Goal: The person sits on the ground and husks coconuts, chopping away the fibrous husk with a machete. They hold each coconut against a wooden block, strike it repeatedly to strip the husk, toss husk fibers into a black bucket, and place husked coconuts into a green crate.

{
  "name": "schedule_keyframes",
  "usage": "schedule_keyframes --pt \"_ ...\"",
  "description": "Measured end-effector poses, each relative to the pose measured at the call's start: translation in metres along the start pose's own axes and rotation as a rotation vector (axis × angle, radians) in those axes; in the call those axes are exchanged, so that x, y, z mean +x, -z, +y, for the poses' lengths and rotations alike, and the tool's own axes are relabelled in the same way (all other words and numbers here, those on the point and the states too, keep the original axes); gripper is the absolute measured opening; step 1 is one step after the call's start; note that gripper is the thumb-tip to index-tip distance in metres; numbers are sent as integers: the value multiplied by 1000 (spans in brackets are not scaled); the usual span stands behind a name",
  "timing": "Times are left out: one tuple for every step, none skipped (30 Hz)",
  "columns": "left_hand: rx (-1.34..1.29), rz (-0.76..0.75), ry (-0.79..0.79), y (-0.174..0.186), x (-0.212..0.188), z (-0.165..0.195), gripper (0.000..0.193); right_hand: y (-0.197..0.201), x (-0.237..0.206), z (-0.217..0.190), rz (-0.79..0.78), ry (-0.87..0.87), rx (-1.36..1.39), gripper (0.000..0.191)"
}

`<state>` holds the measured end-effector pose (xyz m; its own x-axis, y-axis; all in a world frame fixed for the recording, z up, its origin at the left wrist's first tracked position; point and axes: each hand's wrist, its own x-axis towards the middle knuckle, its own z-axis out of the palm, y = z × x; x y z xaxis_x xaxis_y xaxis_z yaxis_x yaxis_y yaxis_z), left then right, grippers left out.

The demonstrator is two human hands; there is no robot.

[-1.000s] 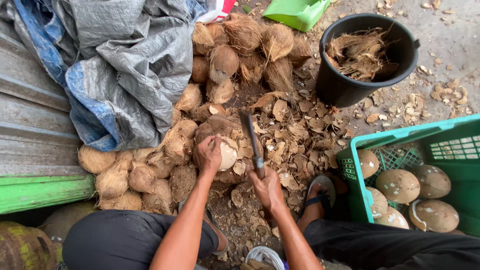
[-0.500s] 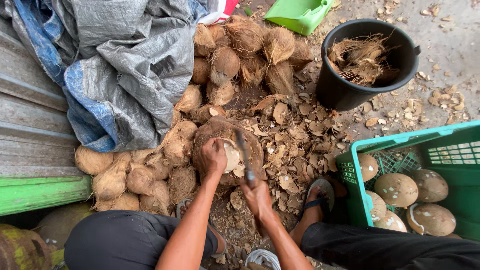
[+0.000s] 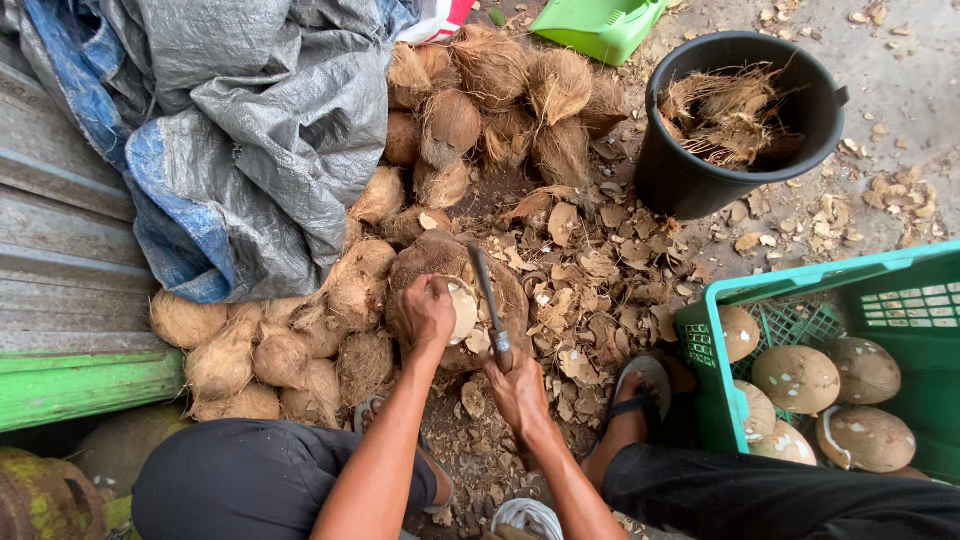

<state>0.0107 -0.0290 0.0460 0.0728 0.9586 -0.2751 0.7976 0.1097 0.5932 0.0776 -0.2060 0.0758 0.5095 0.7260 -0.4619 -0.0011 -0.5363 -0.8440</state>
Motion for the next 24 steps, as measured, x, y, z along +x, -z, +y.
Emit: schedule_keyframes --pt "21 18 -29 -2 0 -2 36 -1 0 4 35 24 43 36" --pt "44 41 -64 -4 0 -4 37 -1 0 8 72 54 91 33" --pt "68 61 -95 -6 1 -7 37 -3 1 12 106 79 138 30" --pt "67 62 -85 -8 1 -10 37 -6 1 18 104 88 188 33" --pt "64 64 -74 -10 0 -13 36 -9 2 23 103 97 237 36" --pt "56 70 -76 -10 1 -15 36 -13 6 28 109 119 289 40" --pt "35 65 -68 -10 2 -17 35 -14 10 33 20 3 181 34" --pt "16 59 -57 -10 4 -18 35 -15 14 38 -71 -115 73 30" --pt "5 49 -41 -9 6 -19 34 -17 16 42 -166 -242 -31 26" --pt "61 60 -57 -7 7 -21 33 -19 16 46 -104 -187 -48 31" --pt "95 86 -72 -6 12 -22 32 -20 20 47 -40 -114 -80 37" --pt "132 99 -80 -6 14 -23 31 -18 21 49 24 -53 -116 44" --pt "25 54 -31 -4 19 -26 34 -17 22 49 -22 -117 -45 41" --pt "-86 9 23 -4 23 -29 37 -12 23 48 -70 -178 20 38" --pt "-202 -33 78 -5 27 -32 41 -7 23 46 -117 -237 83 35" --pt "-237 -46 103 -6 29 -36 44 -2 22 43 -81 -205 73 30" --pt "-277 -57 120 -8 30 -40 48 5 21 39 -39 -164 64 24" --pt "-314 -68 139 -10 29 -43 51 10 19 36 -1 -126 56 19" --pt "-270 -24 50 -12 26 -46 57 17 18 32 26 -71 48 26" --pt "-216 11 -25 -14 23 -46 64 22 16 29 47 -35 38 33" --pt "-154 42 -85 -15 16 -47 72 25 9 26 57 -13 26 41" --pt "-172 86 -123 -15 10 -45 64 27 4 24 71 14 -23 37" --pt "-201 148 -186 -15 4 -40 57 27 1 20 99 71 -69 34" --pt "-241 219 -268 -14 0 -34 52 27 1 17 138 148 -112 31"
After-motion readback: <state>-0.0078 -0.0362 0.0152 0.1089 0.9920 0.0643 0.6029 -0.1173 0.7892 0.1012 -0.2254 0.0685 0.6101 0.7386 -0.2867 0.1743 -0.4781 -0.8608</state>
